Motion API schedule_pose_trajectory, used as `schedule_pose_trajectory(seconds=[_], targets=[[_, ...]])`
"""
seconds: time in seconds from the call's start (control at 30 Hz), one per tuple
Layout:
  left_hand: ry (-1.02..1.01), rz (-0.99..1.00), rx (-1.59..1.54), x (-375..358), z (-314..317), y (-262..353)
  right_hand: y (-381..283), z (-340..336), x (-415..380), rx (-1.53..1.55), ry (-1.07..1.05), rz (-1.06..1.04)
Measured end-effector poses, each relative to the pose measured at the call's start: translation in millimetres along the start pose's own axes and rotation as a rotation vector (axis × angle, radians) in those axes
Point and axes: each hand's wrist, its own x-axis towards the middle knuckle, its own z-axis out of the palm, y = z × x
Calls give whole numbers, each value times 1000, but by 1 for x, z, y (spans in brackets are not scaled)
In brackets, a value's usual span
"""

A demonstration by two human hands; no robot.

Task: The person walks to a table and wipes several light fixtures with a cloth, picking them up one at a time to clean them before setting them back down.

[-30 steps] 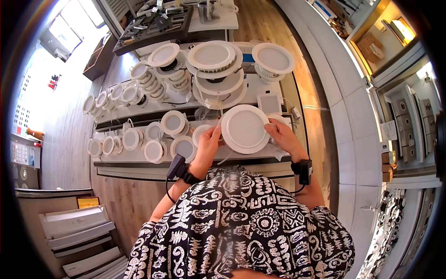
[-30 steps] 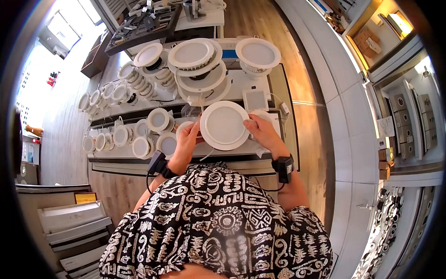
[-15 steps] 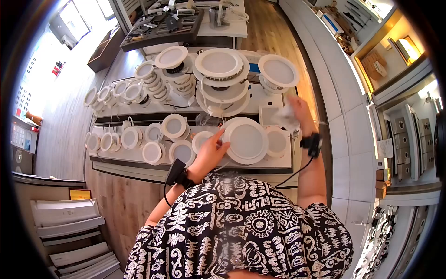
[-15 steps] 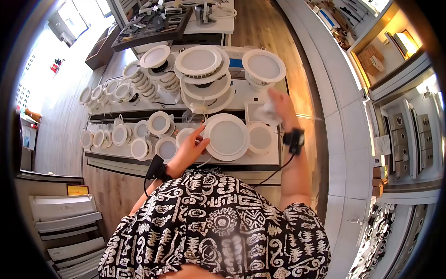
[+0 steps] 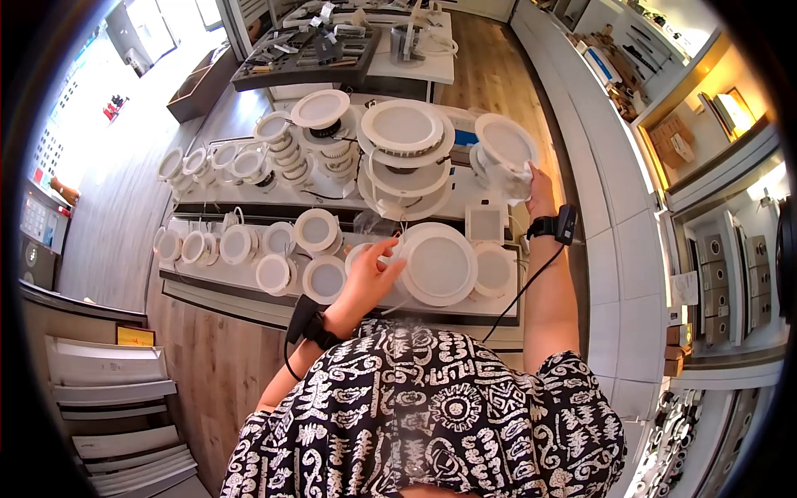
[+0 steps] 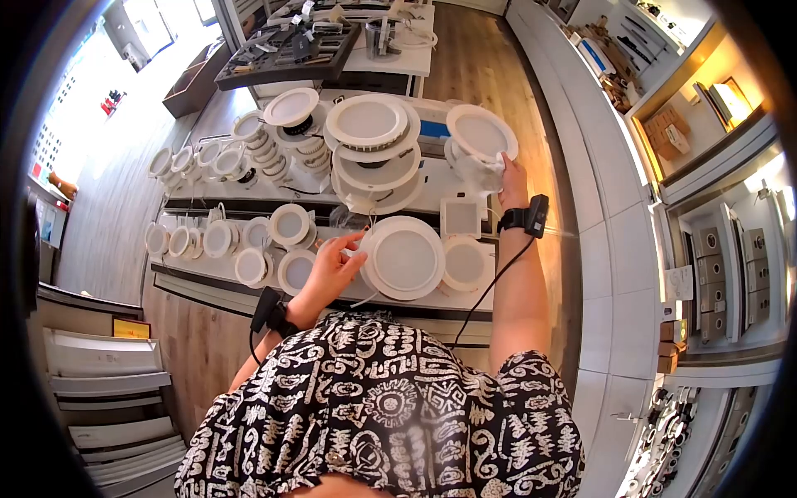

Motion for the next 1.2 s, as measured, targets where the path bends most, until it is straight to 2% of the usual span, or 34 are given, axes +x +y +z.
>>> schedule_pose_trajectory(seconds=[0.1,0.13,0.2,0.33,0.4,0.47,0.5,0.53,0.57,0.7,0.8,0.87,0.93,1.03,1.07,1.1,1.13,1.17,1.2], targets=[[-34,-26,-132,1,0,9,-8,-10,-3,395,-157,6],[-53,-49,-214,1,1,14,-14,-16,-9,369,-115,-27],[-109,-68,-365,1,-1,25,-67,-17,-71,317,-32,-89],[-265,-30,-630,8,-3,53,-124,-26,-172,294,-51,-295],[-307,21,-783,9,2,78,-137,-19,-221,240,-39,-219],[-314,96,-960,8,12,103,-137,0,-265,294,-142,-108],[-308,139,-1001,6,18,108,-126,6,-281,282,-208,-110],[-301,182,-1042,2,25,111,-107,12,-285,254,-183,-57],[-293,223,-1083,-1,27,112,-106,28,-302,216,-269,-63],[-233,10,-1121,-13,18,86,-101,40,-331,39,-467,-105],[-205,-23,-1151,-21,12,78,-103,15,-316,-232,-652,-92],[-190,-30,-1120,-24,6,78,-109,7,-310,-359,-259,-517],[-181,-30,-1099,-28,1,77,-133,21,-310,-54,136,-683],[-174,-28,-1085,-38,4,82,-137,43,-335,-472,158,-997],[-169,-30,-1087,-41,5,84,-119,39,-326,-723,-102,-1145],[-166,-32,-1091,-43,5,86,-122,61,-337,-792,-396,-1057],[-156,-17,-1063,-43,3,86,-120,74,-343,-1056,-520,-1191],[-142,1,-1036,-43,1,86,-113,79,-344,-1194,-725,-1131],[-124,21,-1011,-44,-3,86,-111,84,-347,-1112,-847,-1078]])
